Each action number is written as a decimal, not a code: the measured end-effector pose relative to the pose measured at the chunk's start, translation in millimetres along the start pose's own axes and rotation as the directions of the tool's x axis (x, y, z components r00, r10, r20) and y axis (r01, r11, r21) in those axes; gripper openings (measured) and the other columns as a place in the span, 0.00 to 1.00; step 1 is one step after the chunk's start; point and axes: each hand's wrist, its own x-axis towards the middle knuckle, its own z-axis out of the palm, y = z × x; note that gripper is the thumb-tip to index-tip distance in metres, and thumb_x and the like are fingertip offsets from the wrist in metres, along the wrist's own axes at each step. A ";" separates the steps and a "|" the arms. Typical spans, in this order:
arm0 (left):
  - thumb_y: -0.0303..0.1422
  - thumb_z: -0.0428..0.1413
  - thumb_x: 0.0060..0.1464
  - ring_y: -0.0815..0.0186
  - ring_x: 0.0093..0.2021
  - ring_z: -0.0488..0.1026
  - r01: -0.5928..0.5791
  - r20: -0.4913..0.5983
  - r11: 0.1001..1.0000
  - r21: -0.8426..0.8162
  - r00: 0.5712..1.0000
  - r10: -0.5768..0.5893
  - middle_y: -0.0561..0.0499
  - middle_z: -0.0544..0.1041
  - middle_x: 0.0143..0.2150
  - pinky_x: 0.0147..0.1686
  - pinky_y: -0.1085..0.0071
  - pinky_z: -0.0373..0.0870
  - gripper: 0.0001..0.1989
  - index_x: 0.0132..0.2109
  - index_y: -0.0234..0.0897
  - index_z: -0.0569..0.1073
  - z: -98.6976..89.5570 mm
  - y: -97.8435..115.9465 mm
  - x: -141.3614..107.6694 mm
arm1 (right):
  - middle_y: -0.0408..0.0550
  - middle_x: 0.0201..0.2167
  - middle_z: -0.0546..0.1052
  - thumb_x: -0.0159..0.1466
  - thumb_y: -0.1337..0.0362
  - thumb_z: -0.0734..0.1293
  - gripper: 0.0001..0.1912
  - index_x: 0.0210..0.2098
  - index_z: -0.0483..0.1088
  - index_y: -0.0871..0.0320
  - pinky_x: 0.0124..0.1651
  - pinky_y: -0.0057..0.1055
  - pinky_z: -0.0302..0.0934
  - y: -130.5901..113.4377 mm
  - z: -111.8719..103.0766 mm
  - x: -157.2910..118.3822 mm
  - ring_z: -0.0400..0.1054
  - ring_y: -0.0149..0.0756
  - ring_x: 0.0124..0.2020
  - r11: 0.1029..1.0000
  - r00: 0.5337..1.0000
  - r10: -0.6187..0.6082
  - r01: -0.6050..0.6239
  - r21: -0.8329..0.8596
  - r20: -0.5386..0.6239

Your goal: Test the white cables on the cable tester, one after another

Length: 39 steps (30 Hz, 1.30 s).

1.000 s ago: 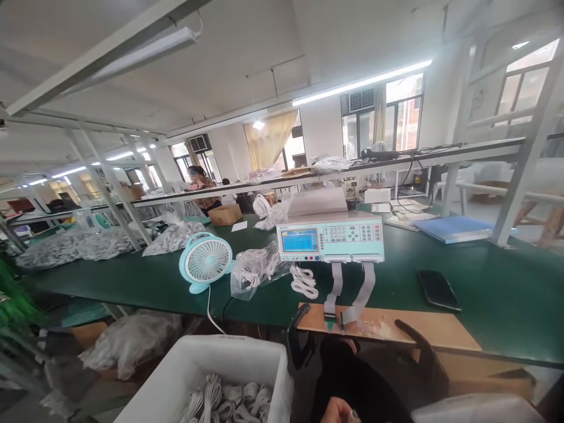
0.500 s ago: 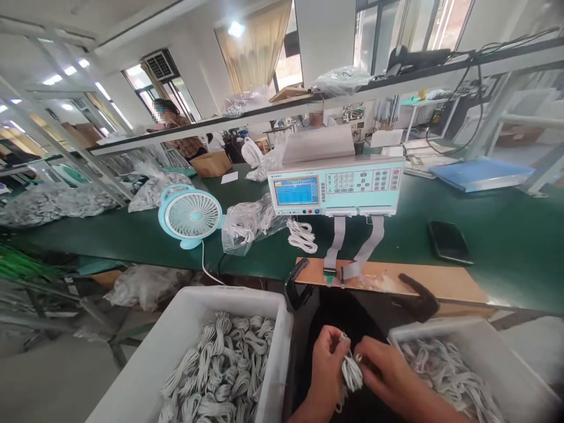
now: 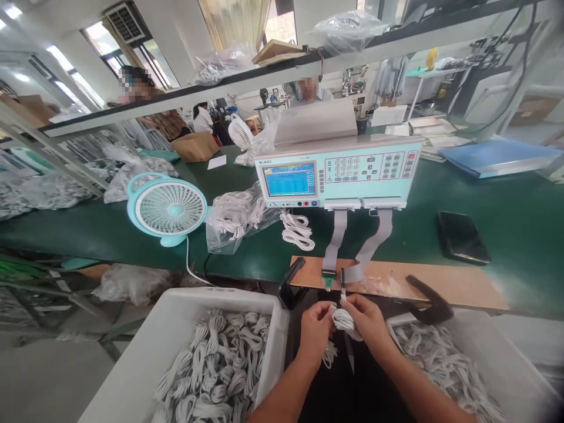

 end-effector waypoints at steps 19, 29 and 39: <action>0.35 0.53 0.49 0.74 0.19 0.59 -0.087 0.231 0.984 0.153 0.972 0.050 0.53 0.67 0.24 0.18 0.76 0.53 0.14 0.20 0.33 0.68 -17.1 25.0 22.5 | 0.43 0.16 0.72 0.44 0.54 0.77 0.16 0.22 0.73 0.60 0.22 0.24 0.55 4.0 5.8 4.6 0.61 0.29 0.18 0.930 0.970 0.243 -0.225 0.292 -0.025; 0.32 0.52 0.49 0.72 0.22 0.53 -0.157 0.011 0.981 0.118 0.988 0.157 0.57 0.55 0.19 0.24 0.73 0.51 0.16 0.17 0.36 0.57 -5.6 19.5 20.0 | 0.44 0.23 0.75 0.47 0.57 0.77 0.14 0.30 0.77 0.59 0.30 0.25 0.61 13.9 -5.3 8.3 0.64 0.33 0.25 0.966 0.985 0.174 -0.172 0.191 0.009; 0.37 0.54 0.50 0.71 0.23 0.57 -0.068 -0.090 0.996 -0.064 0.994 0.062 0.55 0.62 0.19 0.26 0.74 0.56 0.15 0.21 0.33 0.69 7.9 18.3 16.0 | 0.48 0.27 0.78 0.49 0.54 0.75 0.16 0.33 0.78 0.58 0.34 0.29 0.63 22.6 -10.3 12.4 0.69 0.39 0.29 0.965 0.986 0.160 -0.167 0.204 0.053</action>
